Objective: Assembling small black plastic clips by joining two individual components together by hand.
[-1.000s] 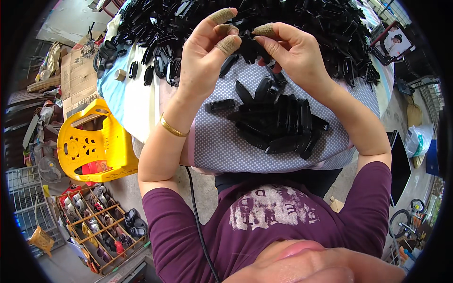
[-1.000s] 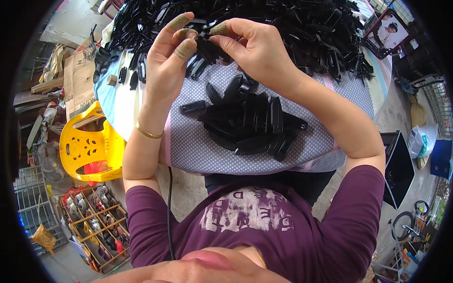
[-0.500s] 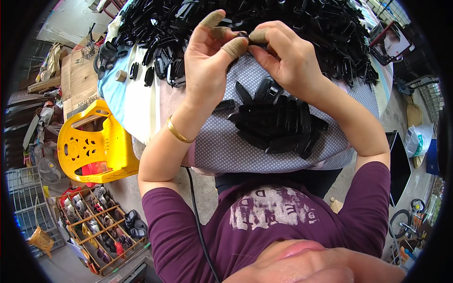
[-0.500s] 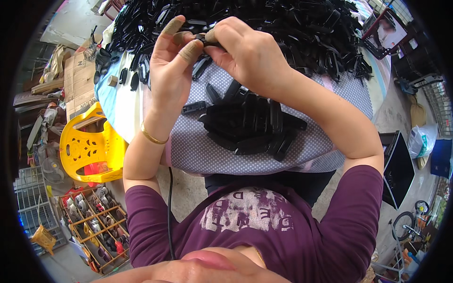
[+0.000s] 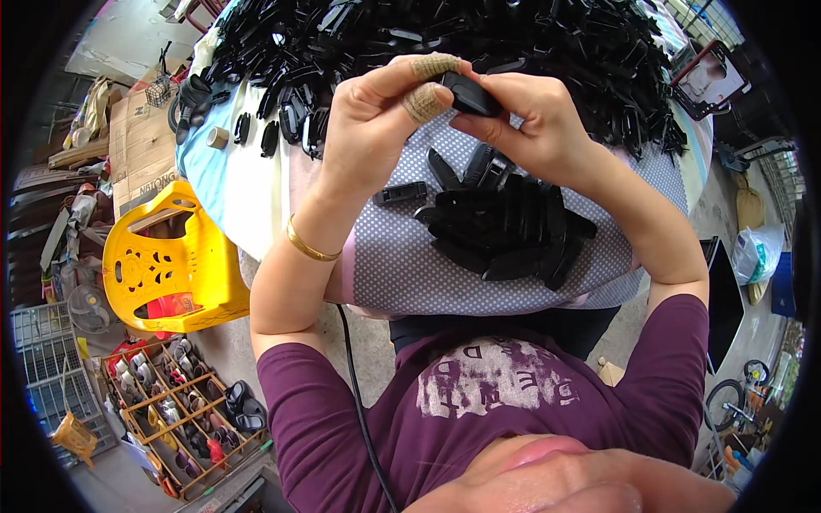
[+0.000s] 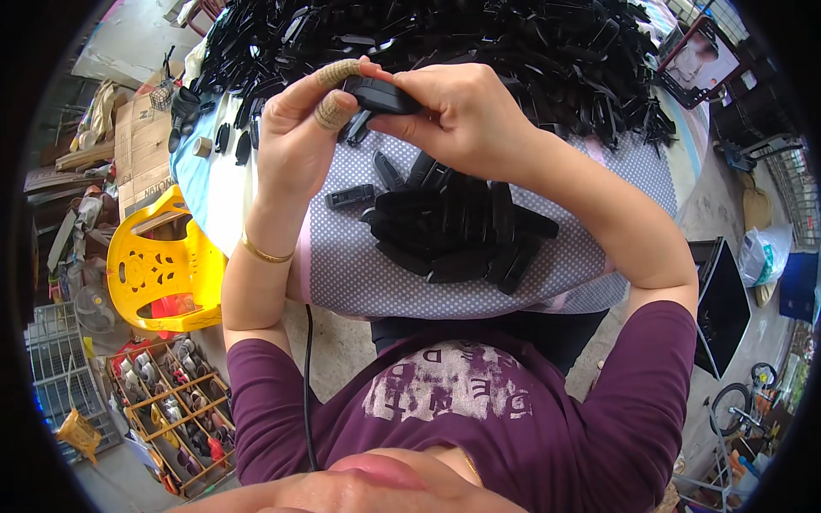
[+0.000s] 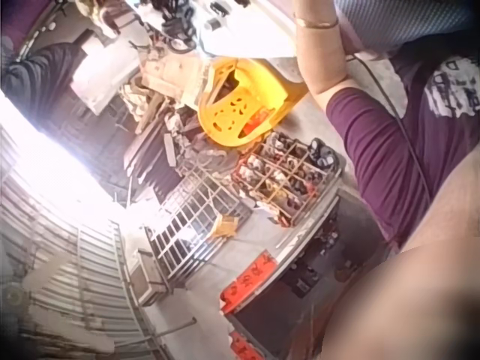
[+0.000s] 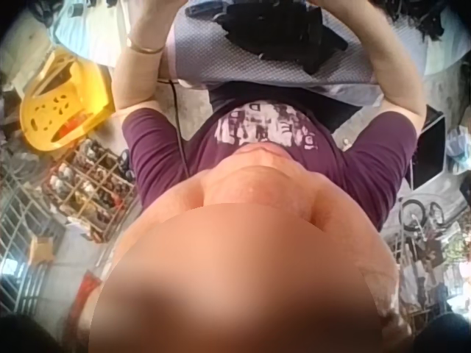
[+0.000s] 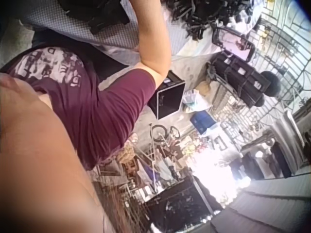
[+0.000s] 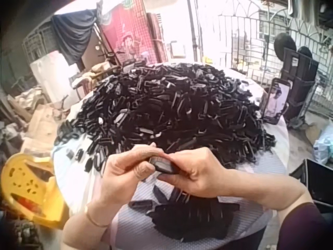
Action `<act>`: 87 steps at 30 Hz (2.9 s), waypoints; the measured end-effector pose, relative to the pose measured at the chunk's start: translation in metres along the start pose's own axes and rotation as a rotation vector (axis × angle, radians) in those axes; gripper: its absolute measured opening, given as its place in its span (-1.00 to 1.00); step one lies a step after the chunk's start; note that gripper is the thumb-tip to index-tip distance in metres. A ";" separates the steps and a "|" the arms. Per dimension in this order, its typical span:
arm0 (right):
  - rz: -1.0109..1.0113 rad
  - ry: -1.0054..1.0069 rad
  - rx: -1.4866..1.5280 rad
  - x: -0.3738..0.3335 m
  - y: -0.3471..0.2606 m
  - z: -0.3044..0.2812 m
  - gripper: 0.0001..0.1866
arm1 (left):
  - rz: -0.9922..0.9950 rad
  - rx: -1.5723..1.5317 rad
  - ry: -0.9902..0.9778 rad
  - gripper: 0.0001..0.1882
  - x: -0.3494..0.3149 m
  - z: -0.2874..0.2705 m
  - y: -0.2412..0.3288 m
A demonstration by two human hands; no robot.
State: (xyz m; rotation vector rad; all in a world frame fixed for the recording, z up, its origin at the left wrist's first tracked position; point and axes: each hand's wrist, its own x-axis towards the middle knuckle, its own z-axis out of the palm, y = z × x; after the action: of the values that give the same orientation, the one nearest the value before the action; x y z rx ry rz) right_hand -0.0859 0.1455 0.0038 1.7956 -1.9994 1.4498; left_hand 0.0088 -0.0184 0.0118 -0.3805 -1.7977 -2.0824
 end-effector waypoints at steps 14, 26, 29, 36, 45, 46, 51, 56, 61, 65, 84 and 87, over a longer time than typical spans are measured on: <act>-0.047 -0.050 -0.739 0.008 0.026 -0.029 -0.63 | 0.484 1.084 0.074 -0.63 0.002 0.009 0.004; -0.095 -0.033 -0.670 0.004 0.040 -0.017 -0.83 | 0.183 1.000 -0.431 -0.65 -0.011 0.015 0.014; -0.115 0.051 -0.492 0.009 0.034 -0.019 -0.81 | 0.008 1.224 -0.105 -0.75 0.000 -0.020 0.029; 0.089 -0.051 -0.178 0.008 0.030 -0.032 -0.83 | -0.419 1.712 -0.121 -0.75 -0.002 -0.077 0.027; 0.310 0.079 0.434 0.011 0.002 -0.021 -0.67 | 0.022 0.863 0.274 -0.80 0.007 -0.031 0.013; 0.236 0.087 0.395 0.007 0.006 -0.017 -0.71 | -0.010 0.674 0.248 -0.79 0.007 -0.018 0.012; 0.162 -0.030 0.169 0.002 0.000 -0.016 -0.71 | -0.301 -0.161 0.032 -0.70 0.007 -0.019 0.003; 0.236 0.071 0.331 0.001 0.005 -0.006 -0.73 | -0.210 -0.147 0.020 -0.66 0.003 -0.004 0.003; 0.252 0.090 0.311 -0.002 0.006 -0.004 -0.74 | -0.183 0.014 0.050 -0.64 0.001 0.001 -0.001; 0.243 0.094 0.307 -0.001 0.003 -0.002 -0.74 | -0.169 0.132 0.052 -0.69 -0.001 -0.007 -0.005; 0.164 0.154 0.203 0.002 0.002 0.006 -0.80 | -0.153 0.287 0.114 -0.70 -0.003 -0.004 -0.001; 0.162 0.167 0.163 0.002 0.003 0.006 -0.81 | -0.159 0.195 0.157 -0.69 -0.004 0.000 -0.007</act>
State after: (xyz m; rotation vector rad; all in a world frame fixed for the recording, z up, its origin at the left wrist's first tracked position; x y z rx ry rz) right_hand -0.0858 0.1396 0.0004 1.5371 -2.0349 1.7932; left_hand 0.0091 -0.0171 0.0043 -0.0204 -1.9680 -1.9523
